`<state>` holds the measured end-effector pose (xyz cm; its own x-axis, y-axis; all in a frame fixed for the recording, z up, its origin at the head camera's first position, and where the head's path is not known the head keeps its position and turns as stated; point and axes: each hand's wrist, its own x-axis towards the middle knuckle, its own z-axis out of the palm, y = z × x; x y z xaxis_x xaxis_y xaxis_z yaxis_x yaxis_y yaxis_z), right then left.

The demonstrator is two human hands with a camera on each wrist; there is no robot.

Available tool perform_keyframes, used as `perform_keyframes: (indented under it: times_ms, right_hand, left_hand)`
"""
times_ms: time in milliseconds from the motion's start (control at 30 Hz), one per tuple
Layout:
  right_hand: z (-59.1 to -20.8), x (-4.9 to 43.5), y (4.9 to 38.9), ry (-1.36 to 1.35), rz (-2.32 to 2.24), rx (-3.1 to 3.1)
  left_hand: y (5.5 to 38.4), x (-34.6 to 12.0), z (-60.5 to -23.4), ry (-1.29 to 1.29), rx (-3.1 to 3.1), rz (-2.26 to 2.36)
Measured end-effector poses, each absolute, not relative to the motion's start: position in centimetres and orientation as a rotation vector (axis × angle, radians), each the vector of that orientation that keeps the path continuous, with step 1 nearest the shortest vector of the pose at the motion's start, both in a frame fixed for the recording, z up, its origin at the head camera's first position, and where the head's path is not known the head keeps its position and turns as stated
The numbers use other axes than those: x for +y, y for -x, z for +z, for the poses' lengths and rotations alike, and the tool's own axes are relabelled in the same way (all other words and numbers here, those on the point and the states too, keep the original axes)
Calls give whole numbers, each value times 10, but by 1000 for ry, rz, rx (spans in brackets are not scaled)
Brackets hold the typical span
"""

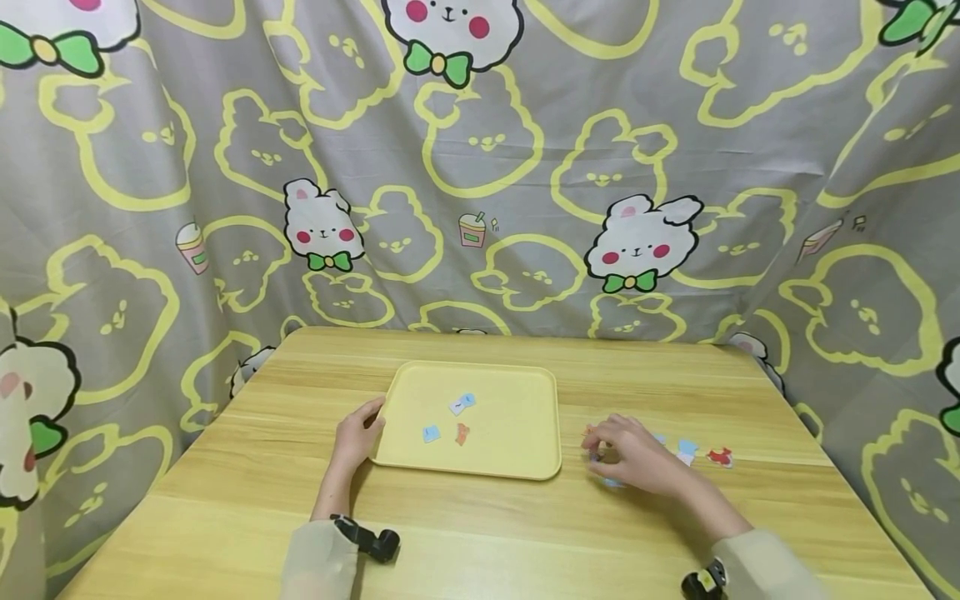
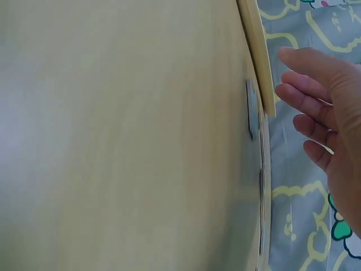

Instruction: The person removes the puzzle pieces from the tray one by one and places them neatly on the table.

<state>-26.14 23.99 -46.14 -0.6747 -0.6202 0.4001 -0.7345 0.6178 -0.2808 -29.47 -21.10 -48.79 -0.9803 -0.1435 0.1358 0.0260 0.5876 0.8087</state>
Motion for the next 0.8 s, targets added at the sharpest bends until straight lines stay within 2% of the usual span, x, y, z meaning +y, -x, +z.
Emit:
perform_keyframes:
  times_ms: [800]
  right_hand:
    - [-458, 169, 285, -1201, 687, -2591]
  left_hand:
    - [297, -212, -489, -103, -2636, -1316]
